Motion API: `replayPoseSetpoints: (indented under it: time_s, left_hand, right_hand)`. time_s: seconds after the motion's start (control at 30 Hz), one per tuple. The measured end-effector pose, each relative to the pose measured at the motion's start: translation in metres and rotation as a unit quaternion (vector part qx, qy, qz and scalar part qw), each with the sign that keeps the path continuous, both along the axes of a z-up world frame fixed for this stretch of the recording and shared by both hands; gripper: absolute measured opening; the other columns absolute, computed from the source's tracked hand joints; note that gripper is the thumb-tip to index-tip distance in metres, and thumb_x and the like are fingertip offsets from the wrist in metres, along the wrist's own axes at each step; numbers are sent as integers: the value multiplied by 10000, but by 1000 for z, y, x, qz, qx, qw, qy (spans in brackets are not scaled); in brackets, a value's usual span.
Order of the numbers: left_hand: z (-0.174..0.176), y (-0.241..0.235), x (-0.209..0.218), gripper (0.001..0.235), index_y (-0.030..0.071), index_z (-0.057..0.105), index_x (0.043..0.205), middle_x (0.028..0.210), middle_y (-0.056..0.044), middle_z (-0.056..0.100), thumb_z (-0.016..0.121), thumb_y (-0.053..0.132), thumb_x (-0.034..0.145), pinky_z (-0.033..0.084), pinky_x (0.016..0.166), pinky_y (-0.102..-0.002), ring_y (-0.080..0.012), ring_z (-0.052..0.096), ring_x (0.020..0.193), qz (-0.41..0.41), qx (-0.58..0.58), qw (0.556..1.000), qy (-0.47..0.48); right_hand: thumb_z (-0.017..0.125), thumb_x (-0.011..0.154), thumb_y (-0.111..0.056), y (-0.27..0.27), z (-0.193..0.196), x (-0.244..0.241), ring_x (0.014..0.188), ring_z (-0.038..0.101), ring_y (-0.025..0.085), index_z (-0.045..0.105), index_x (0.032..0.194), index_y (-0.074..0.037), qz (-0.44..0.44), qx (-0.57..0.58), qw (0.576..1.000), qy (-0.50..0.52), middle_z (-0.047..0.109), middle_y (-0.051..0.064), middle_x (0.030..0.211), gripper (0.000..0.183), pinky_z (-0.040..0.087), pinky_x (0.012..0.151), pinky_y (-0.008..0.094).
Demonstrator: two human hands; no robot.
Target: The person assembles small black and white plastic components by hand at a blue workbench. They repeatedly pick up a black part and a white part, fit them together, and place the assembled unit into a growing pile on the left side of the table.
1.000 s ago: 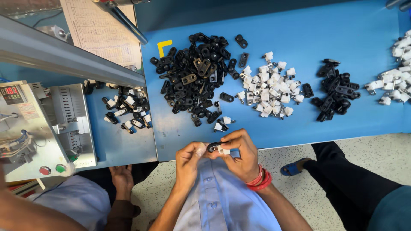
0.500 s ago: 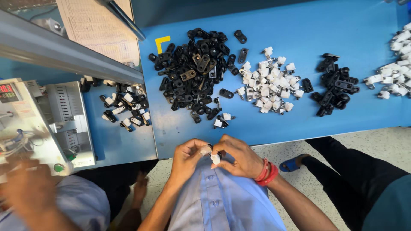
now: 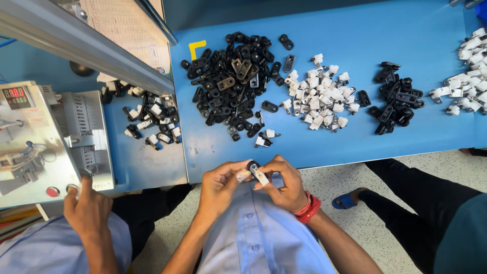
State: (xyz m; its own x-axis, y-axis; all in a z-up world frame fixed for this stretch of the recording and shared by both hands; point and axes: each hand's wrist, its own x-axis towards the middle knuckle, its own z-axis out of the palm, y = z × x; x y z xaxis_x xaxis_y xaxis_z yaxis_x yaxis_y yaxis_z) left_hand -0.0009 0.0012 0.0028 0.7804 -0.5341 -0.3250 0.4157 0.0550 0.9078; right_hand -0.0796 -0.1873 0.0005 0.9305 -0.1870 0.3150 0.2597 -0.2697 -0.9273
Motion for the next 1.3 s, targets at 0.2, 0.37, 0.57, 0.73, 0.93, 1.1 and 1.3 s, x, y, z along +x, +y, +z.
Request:
replayPoseSetpoints:
  time_s: [0.2,0.37,0.57,0.73,0.93,1.1,1.3]
  left_hand:
    - [2,2,-14,465,19,601,1401,1039,-113,709,677,-40,946,545,866,-269,-126,682,933,-59,-84,989,103]
    - [-4,4,-15,382,-8,644,1338,1014,-133,754,656,-10,956,602,813,-307,-163,725,886,-26,-28,994,100]
    - [-6,10,-16,363,-14,646,1320,1018,-122,762,649,29,959,620,815,-316,-180,749,897,-23,-27,988,151]
    - [-24,13,-14,412,35,621,1396,1042,-108,729,623,32,984,581,921,-284,-180,709,971,-32,-34,995,93]
    - [-51,28,-7,454,41,607,1348,1286,-159,641,557,-82,914,497,968,-347,-242,645,1147,-12,143,979,-141]
    - [-62,74,79,441,22,536,1428,1576,-186,498,631,-12,998,372,1245,-486,-369,468,1478,162,383,792,-446]
    - [-66,69,95,692,-99,442,1508,1551,-299,434,660,-37,854,266,1167,-531,-504,355,1425,149,472,688,-530]
  right_hand:
    - [933,742,-249,3,0,-5,737,626,143,668,1096,-63,5,-10,1000,-9,657,60,897,480,510,659,274]
    - [957,701,-263,7,-6,-5,773,618,137,629,1043,-88,7,3,1000,-10,640,49,904,505,501,687,270]
    - [961,674,-259,11,-12,-7,776,595,127,574,1064,-95,10,43,999,-3,627,25,882,573,477,707,263]
    - [730,939,-122,7,-6,-6,888,750,153,584,1218,-45,65,45,989,126,740,87,975,324,587,792,288]
    - [667,973,-124,11,-12,7,994,747,310,556,1300,-48,55,-70,973,211,758,148,1066,354,570,824,399]
    - [676,944,-89,-13,-39,28,988,678,387,648,1248,-92,-120,-216,953,174,709,167,1129,305,530,846,457]
    - [692,903,-6,-37,-66,44,1006,635,398,681,1249,-98,-149,-252,942,162,707,136,1132,358,512,877,462]
